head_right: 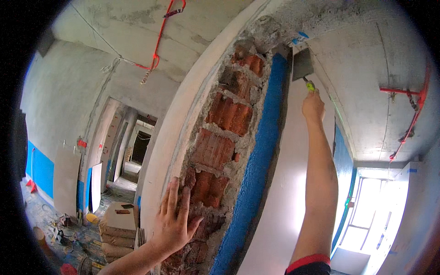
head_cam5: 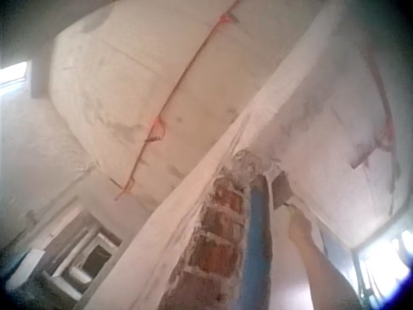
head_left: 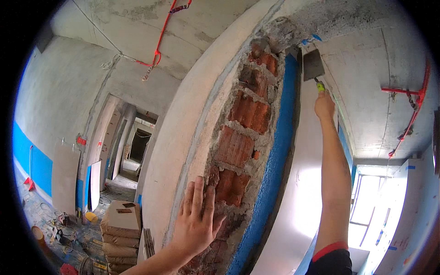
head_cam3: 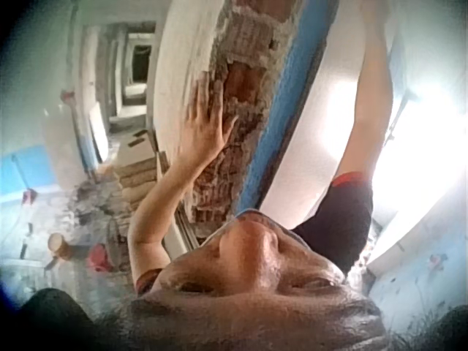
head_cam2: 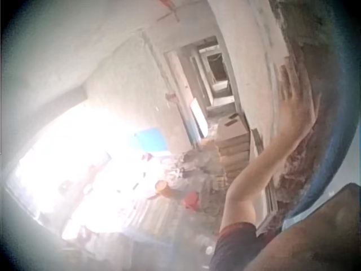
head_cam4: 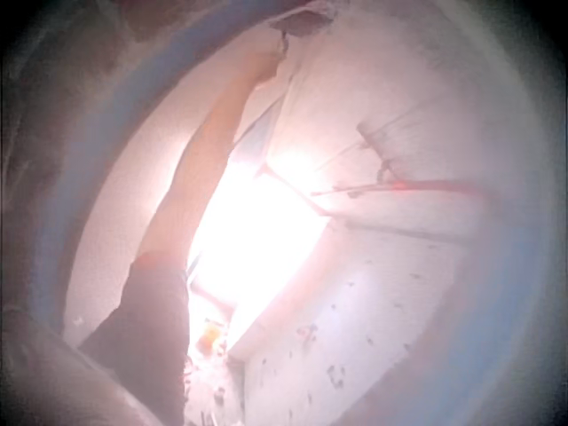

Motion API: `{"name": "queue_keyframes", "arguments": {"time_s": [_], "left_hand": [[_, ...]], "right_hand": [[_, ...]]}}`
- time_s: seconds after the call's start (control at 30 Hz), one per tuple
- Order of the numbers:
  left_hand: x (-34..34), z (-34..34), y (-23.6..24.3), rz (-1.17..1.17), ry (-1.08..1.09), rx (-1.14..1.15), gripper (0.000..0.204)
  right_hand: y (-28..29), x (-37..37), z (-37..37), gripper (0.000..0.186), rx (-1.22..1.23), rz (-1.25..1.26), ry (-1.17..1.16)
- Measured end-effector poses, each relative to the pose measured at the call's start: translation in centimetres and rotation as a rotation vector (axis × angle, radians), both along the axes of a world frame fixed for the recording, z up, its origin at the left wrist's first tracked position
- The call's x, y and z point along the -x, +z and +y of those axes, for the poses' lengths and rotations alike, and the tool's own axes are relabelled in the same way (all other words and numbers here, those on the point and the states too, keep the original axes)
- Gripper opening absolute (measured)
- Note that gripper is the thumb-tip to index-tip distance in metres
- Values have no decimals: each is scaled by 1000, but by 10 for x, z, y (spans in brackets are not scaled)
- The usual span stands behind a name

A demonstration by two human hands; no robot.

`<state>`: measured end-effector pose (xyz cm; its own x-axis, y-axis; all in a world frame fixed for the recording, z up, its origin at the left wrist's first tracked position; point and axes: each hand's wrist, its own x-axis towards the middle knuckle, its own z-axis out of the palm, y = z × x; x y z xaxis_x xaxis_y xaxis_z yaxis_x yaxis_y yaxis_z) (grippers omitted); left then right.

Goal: The person applies mortar to a wall and the back of a large tile using a trowel, then presses the tile against the wall.

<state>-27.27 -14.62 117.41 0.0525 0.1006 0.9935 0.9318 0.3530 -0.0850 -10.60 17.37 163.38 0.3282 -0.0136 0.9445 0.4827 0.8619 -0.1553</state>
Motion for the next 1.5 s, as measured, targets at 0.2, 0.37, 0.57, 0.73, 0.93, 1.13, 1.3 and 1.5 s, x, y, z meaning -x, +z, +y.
{"name": "queue_keyframes", "arguments": {"time_s": [0.2, 0.37, 0.57, 0.73, 0.93, 1.13, 1.3, 1.5], "left_hand": [[4, 0, -1, -11, 19, 15, 87], [1, -2, 1, -15, 6, 14, 87], [1, -1, 0, -21, 10, 9, 88], [4, 1, 0, -11, 0, -5, 89], [1, 1, 0, -20, 30, -11, 88], [2, -3, 1, -18, 33, -9, 86], [1, -5, 2, -16, 51, 10, 85], [3, -1, -1, -32, 21, -9, 86]], "right_hand": [[-53, -14, -73, 45, 79, -199, 1023], [-31, 2, -83, 50, 45, -158, 1033], [5, 24, -70, 50, 51, -183, 959], [14, 31, -57, 25, 50, -131, 861], [3, 16, -65, 49, 99, -112, 757], [9, 15, -62, 55, 83, -118, 432], [9, 11, -50, 51, 102, -78, 271], [-38, -5, -62, 51, 63, -120, 399]]}}
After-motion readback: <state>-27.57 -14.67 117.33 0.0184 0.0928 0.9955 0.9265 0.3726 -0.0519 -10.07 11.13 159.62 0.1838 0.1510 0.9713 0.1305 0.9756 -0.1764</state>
